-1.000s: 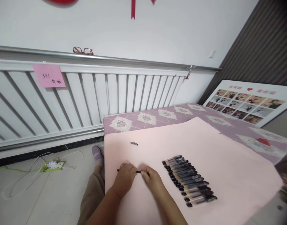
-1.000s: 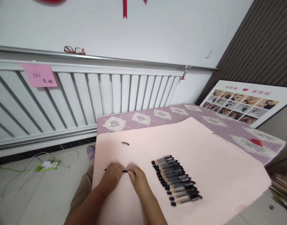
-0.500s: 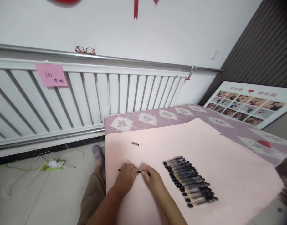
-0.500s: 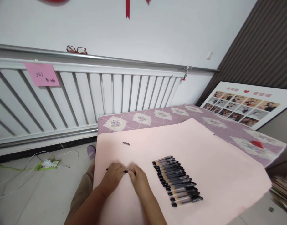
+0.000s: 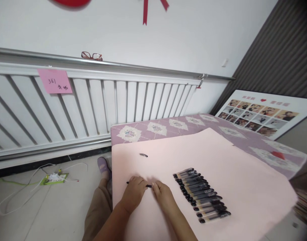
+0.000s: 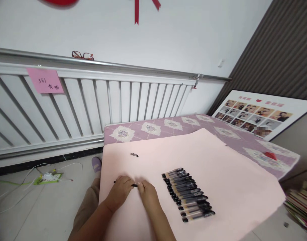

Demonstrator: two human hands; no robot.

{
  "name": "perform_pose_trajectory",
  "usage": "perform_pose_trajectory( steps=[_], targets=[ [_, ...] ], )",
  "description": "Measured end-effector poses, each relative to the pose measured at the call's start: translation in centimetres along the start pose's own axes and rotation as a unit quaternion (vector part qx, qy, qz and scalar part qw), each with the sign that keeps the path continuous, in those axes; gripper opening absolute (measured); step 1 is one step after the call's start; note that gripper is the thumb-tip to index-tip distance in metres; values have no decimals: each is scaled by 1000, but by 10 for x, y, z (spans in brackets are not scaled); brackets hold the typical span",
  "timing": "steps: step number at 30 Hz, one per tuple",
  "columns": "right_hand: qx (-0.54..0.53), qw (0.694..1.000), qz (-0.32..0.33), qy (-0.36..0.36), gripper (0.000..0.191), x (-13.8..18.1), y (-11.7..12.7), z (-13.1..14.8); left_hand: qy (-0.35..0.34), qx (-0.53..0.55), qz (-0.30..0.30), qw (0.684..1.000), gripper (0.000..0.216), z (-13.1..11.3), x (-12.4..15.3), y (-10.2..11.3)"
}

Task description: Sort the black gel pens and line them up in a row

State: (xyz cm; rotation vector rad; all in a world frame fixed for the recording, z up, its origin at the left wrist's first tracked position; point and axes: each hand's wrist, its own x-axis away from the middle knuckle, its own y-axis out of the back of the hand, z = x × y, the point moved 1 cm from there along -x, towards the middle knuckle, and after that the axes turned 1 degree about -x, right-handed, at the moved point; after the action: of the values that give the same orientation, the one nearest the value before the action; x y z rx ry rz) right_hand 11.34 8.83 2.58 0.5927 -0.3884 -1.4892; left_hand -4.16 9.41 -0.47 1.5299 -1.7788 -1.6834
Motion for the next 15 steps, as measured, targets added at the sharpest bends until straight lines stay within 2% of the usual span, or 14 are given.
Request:
perform_pose_trajectory(
  steps=[6, 11, 15],
  targets=[
    [-8, 1000, 3, -2, 23, 1, 0, 1, 1, -2, 2, 1000, 13, 0, 0, 0],
    [1, 1000, 2, -8, 32, -2, 1, -1, 1, -1, 9, 1000, 14, 0, -1, 1],
    [1, 1000, 8, 13, 23, -2, -1, -1, 8, -3, 15, 1000, 13, 0, -1, 0]
  ],
)
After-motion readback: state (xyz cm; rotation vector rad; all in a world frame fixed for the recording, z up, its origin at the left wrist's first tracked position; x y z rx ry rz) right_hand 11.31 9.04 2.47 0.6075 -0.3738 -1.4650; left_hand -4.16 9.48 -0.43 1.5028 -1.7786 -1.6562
